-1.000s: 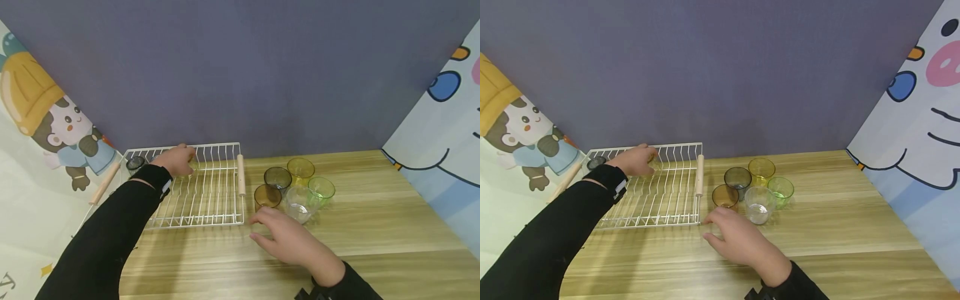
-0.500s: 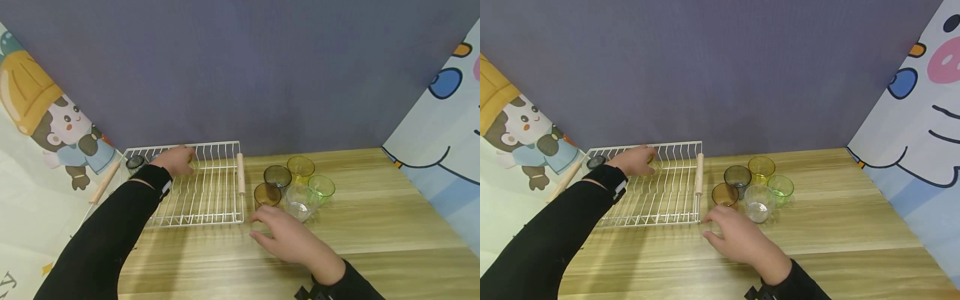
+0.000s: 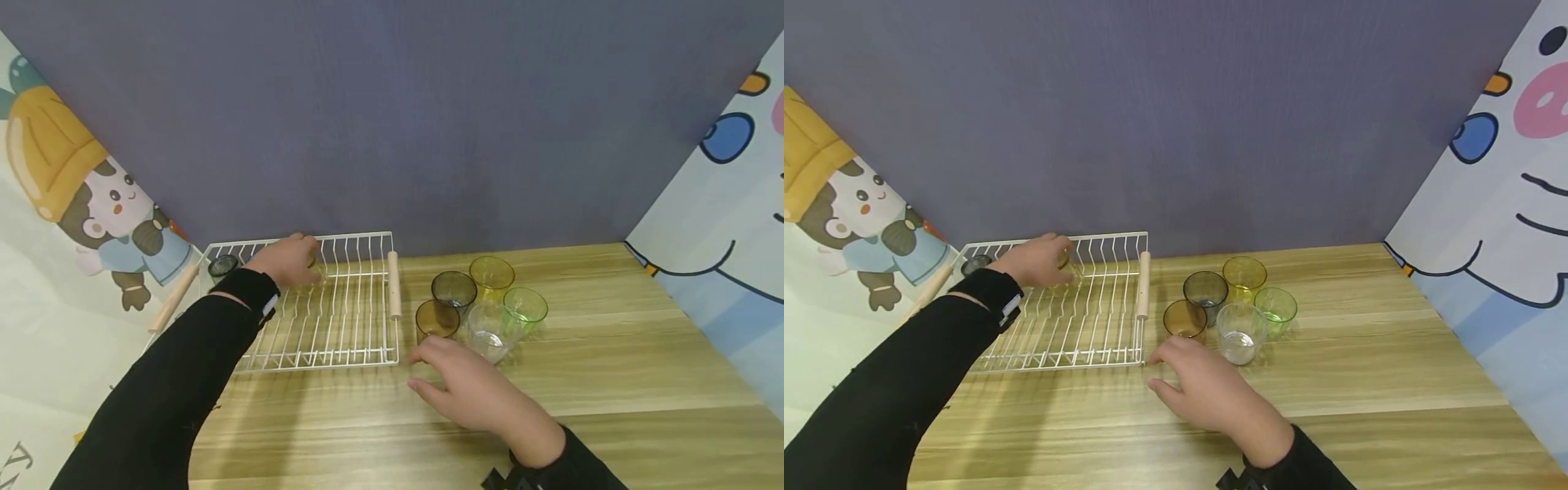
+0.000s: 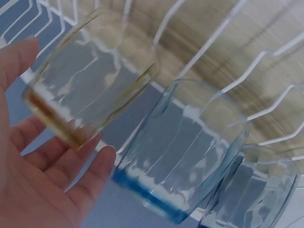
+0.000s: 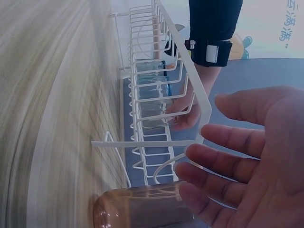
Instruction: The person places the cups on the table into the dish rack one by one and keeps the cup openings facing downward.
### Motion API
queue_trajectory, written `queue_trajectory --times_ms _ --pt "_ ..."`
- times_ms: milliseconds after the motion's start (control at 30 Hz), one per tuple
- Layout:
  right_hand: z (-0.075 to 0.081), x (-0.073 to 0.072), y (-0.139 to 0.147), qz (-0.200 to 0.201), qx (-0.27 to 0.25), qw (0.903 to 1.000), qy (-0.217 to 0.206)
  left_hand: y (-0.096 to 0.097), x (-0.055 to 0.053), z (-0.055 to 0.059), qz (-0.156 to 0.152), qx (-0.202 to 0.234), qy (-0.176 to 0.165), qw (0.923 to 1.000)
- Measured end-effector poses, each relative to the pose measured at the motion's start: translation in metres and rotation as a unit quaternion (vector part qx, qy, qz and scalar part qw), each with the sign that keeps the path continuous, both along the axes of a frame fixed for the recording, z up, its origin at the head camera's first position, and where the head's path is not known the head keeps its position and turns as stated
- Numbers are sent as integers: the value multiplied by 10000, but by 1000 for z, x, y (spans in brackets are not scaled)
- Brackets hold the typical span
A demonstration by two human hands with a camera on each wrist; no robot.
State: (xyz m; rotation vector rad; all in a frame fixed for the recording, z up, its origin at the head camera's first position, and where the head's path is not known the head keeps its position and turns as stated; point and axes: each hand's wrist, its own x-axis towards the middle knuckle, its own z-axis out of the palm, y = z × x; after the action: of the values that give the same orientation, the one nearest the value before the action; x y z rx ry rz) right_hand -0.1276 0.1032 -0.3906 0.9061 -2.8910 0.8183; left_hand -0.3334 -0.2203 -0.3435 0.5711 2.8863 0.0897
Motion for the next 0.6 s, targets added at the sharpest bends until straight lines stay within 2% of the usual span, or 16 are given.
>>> queue_trajectory --times_ms 133,300,467,600 --pt "0 1 -1 35 -21 10000 -39 0 8 10 8 124 307 9995" --pt "-1 -1 1 -8 31 10000 40 10 26 25 -68 490 1017 9936" --pt "-1 -1 2 -7 -32 9998 174 22 51 36 -196 1045 1476 9833" --pt "-2 -1 2 -23 -69 9998 198 32 74 42 -275 1447 1548 9769"
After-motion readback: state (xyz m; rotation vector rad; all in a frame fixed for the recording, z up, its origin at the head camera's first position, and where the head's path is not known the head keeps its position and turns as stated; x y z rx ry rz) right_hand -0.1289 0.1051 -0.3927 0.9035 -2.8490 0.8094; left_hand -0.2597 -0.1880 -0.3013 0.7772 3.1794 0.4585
